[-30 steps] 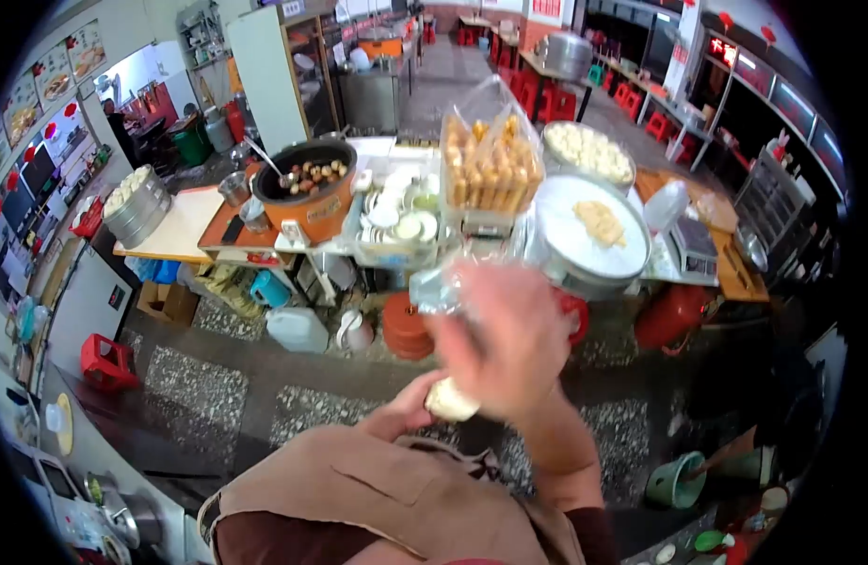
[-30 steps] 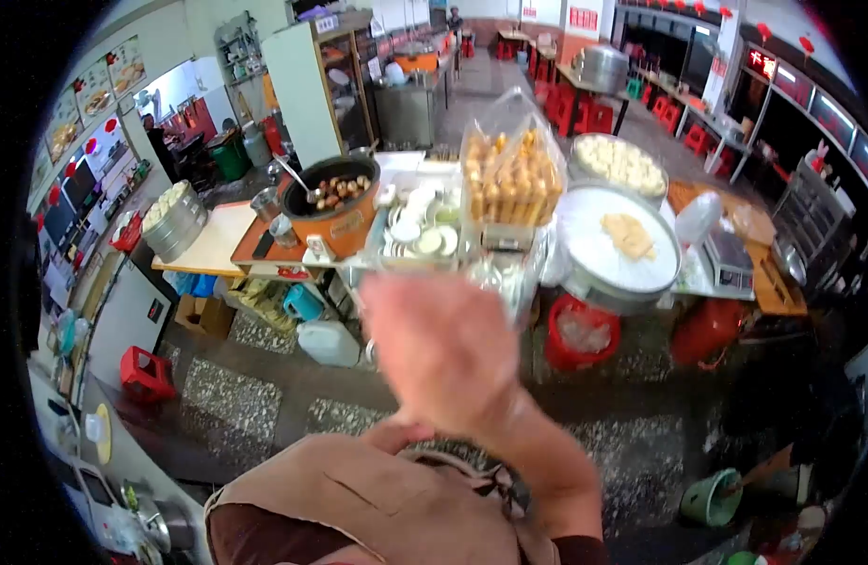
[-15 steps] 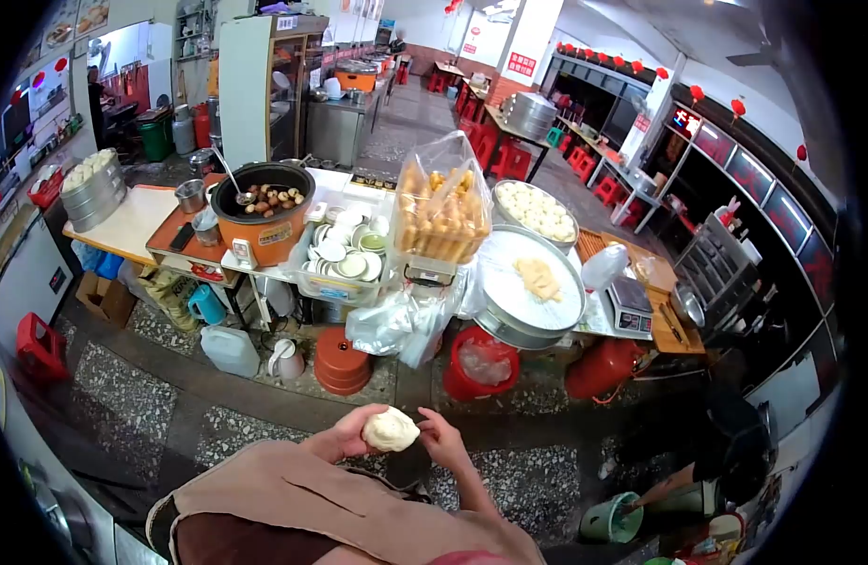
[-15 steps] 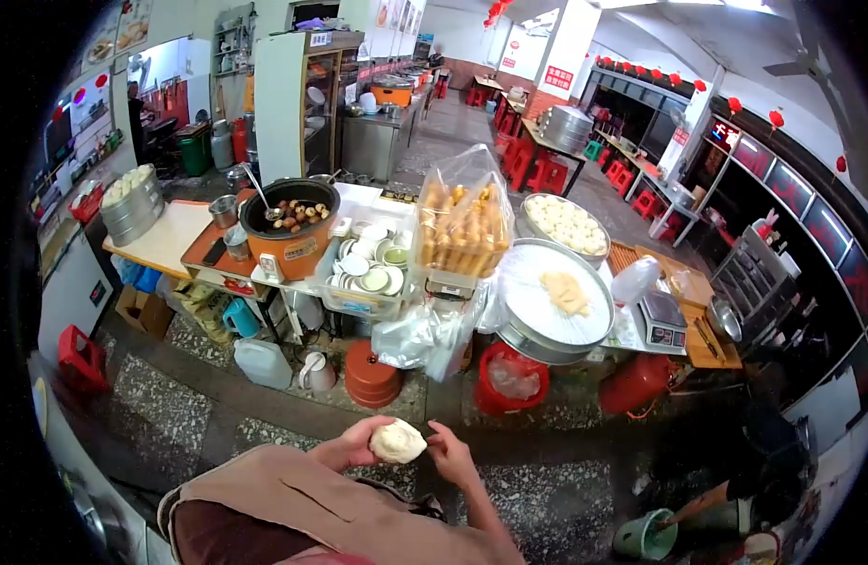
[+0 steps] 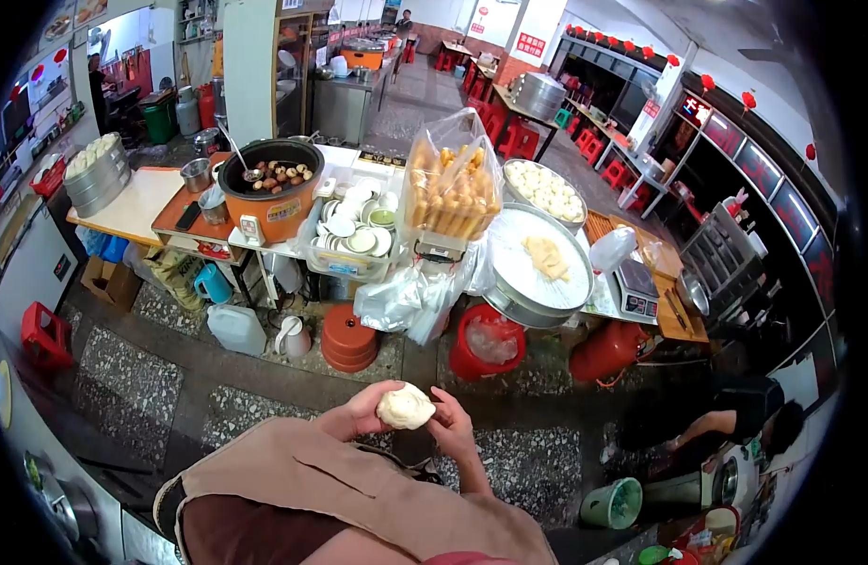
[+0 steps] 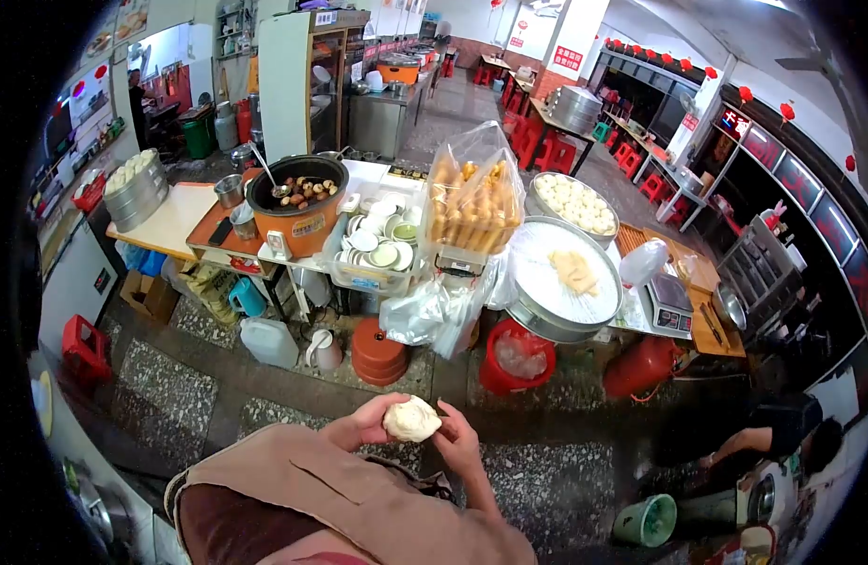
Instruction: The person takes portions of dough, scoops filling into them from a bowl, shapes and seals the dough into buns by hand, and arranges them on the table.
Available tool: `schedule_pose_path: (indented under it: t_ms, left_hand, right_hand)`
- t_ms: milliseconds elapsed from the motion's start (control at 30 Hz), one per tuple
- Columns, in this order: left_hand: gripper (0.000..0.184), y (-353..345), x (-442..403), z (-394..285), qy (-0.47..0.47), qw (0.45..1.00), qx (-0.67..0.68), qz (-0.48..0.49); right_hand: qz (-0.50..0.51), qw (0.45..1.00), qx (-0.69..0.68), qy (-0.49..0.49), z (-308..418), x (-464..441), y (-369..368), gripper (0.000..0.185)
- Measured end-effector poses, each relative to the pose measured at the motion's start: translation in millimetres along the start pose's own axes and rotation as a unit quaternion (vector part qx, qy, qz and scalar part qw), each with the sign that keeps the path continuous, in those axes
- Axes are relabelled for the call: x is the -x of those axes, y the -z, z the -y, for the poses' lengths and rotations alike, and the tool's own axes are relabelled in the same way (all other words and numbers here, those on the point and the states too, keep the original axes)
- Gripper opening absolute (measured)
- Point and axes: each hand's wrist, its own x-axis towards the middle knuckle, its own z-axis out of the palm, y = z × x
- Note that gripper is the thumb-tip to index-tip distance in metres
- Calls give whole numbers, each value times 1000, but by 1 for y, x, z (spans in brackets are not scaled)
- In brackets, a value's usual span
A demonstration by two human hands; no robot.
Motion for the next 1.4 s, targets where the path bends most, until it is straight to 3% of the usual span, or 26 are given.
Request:
schedule_pose_path:
  t_ms: [500, 767, 867, 1100, 1400]
  left_hand:
    - [37, -3, 16, 5, 11, 1000, -14, -12]
    - [37, 10, 11, 10, 22, 1000, -12, 8]
    - [38, 6, 12, 10, 34, 999, -12, 19]
    - [37, 8, 8, 9, 56, 997, -42, 29]
    - [34, 1, 5, 3, 69, 984, -164, 14]
  right_hand:
    - [-8, 1000, 6, -24, -3, 11, -2, 48]
    - [-14, 999, 43, -2, -21, 15, 3, 25]
    - [-30, 998, 19, -51, -5, 18, 0, 21]
    - [3, 995, 102, -24, 8, 18, 7, 21]
    - [-31, 996, 1, -78, 10, 20, 5, 15]
